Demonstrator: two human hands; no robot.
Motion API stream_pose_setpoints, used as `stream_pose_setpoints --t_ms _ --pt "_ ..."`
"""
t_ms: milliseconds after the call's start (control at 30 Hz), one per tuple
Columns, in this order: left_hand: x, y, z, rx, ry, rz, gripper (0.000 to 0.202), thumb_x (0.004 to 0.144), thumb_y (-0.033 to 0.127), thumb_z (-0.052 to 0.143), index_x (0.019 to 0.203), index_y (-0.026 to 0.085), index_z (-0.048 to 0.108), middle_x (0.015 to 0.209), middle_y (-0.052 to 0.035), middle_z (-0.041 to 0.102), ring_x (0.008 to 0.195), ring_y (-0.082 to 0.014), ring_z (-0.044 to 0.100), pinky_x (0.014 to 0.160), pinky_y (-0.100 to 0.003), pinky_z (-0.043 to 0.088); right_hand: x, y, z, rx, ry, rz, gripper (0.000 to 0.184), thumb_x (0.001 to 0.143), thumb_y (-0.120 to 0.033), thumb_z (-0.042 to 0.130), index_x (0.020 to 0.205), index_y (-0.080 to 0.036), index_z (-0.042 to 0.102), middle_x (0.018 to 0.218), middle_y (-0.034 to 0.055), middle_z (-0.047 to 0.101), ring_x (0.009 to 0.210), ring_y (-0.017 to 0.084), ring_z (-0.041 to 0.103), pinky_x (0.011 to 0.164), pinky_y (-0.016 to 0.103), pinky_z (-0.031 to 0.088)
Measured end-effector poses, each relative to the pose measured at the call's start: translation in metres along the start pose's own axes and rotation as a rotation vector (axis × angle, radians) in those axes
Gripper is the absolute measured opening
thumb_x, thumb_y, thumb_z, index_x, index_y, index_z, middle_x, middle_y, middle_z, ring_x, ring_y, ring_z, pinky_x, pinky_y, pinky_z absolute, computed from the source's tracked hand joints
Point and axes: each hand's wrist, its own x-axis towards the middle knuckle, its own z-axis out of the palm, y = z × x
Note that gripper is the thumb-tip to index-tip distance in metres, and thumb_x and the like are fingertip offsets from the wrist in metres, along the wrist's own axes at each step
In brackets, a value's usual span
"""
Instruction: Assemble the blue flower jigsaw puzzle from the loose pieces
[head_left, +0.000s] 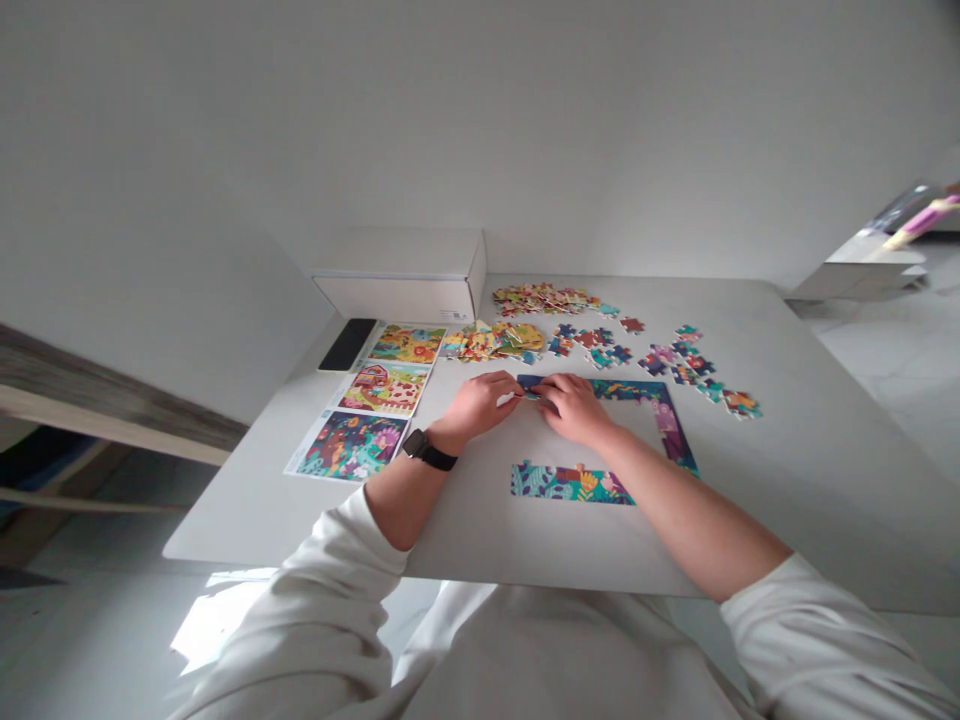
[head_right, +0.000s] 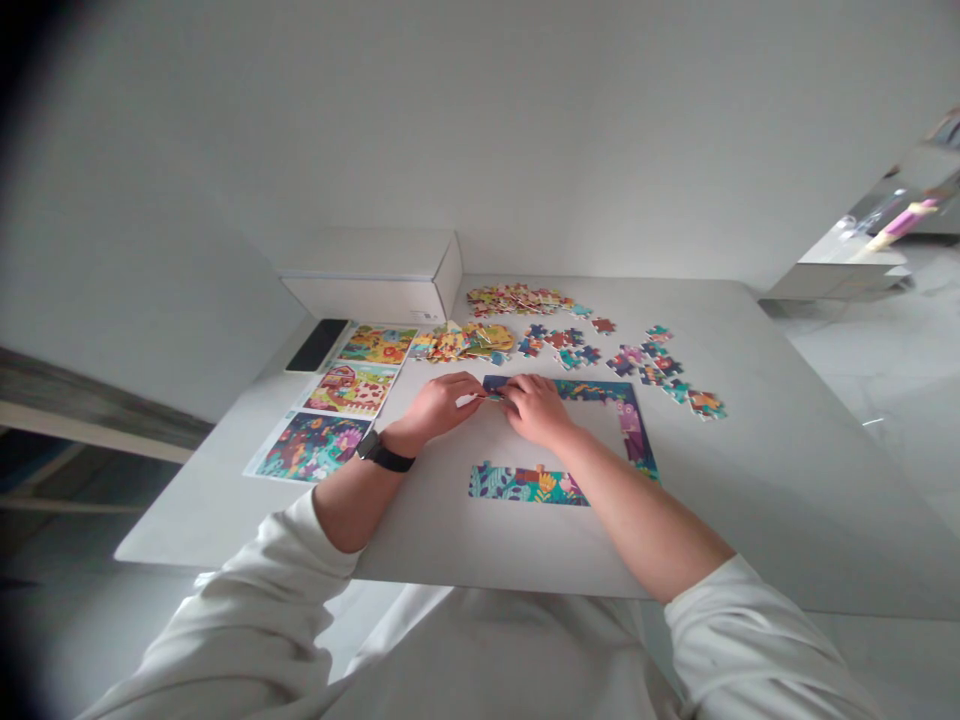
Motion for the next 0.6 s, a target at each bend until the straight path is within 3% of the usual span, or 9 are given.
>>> stream_pose_setpoints --t_ms 233,467,600 --pt "0.005 0.003 0.015 -0.082 0.12 -0.14 0.012 0.098 0.011 0.067 0.102 0.019 0.076 0.1 -0.0061 0.076 0.091 -0.0184 0.072 0.085 -0.031 0.058 0.002 0.001 0.0 0.04 0.01 -0.008 0.038 0.096 -0.02 0.071 0.133 -0.021 0.079 0.149 0.0131 0.07 0.137 0.037 0.06 0.119 0.056 0.047" --pt "0.001 0.0 -0.005 0.018 -0.135 0.073 0.015 0.098 0.013 0.066 0.101 0.023 0.077 0.109 -0.0067 0.079 0.101 -0.022 0.074 0.094 -0.035 0.057 0.003 0.004 0.001 0.084 0.012 -0.023 0.035 0.096 -0.022 0.07 0.13 -0.024 0.079 0.144 0.0095 0.075 0.134 0.033 0.064 0.119 0.054 0.047" --pt "0.001 0.004 -0.006 0.093 -0.141 0.058 0.014 0.097 0.014 0.065 0.1 0.023 0.075 0.109 -0.0065 0.079 0.1 -0.0233 0.073 0.093 -0.036 0.056 0.003 0.001 -0.002 0.063 -0.001 -0.026 0.035 0.097 -0.023 0.069 0.131 -0.023 0.079 0.145 0.0098 0.075 0.136 0.033 0.063 0.119 0.054 0.047"
